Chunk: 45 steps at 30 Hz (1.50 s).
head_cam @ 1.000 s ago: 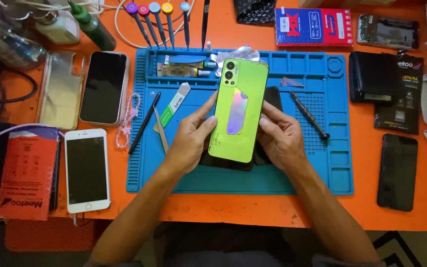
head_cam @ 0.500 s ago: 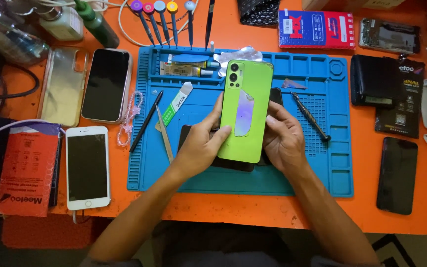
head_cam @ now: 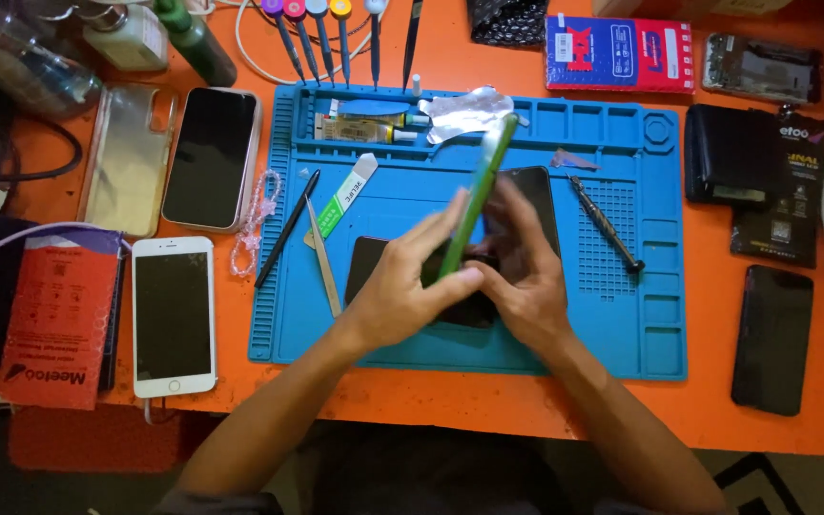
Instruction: The person removes the back cover of a green smartphone, applies adhesive from a tube around the internal frame, and reattaches the back cover. The person then presses the edges to secure the cover and briefly connects the phone to a charging cable.
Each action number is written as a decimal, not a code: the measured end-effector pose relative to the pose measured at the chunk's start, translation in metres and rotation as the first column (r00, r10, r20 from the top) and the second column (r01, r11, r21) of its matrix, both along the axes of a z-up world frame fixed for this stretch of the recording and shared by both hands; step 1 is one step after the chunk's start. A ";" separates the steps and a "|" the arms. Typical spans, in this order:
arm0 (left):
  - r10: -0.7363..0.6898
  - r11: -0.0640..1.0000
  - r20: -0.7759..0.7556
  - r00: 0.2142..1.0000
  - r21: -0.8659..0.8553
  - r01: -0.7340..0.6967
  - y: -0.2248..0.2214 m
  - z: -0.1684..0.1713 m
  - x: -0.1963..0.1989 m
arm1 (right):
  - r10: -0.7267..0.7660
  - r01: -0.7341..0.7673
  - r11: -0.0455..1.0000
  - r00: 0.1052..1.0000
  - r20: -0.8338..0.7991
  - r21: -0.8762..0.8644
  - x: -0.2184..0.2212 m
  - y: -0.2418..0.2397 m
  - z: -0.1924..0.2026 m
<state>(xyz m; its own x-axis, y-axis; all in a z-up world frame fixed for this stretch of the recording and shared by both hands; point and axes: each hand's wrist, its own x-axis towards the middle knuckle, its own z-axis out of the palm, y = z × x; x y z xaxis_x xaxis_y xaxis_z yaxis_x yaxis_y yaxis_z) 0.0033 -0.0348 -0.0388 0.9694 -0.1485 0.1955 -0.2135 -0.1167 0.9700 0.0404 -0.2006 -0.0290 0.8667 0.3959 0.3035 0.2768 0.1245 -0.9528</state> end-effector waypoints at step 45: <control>0.261 0.916 0.246 0.933 0.241 -0.320 0.002 0.003 0.003 | -0.342 0.346 0.919 0.938 0.056 -0.191 0.005 -0.017 -0.006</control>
<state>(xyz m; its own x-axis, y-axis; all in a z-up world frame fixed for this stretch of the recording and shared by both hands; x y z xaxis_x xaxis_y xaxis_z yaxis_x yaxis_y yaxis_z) 0.0067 -0.0330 -0.0358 0.9206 0.0578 0.3862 -0.3195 -0.4573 0.8299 0.0452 -0.2172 -0.0351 0.9543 0.1277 0.2701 0.2894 -0.1692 -0.9421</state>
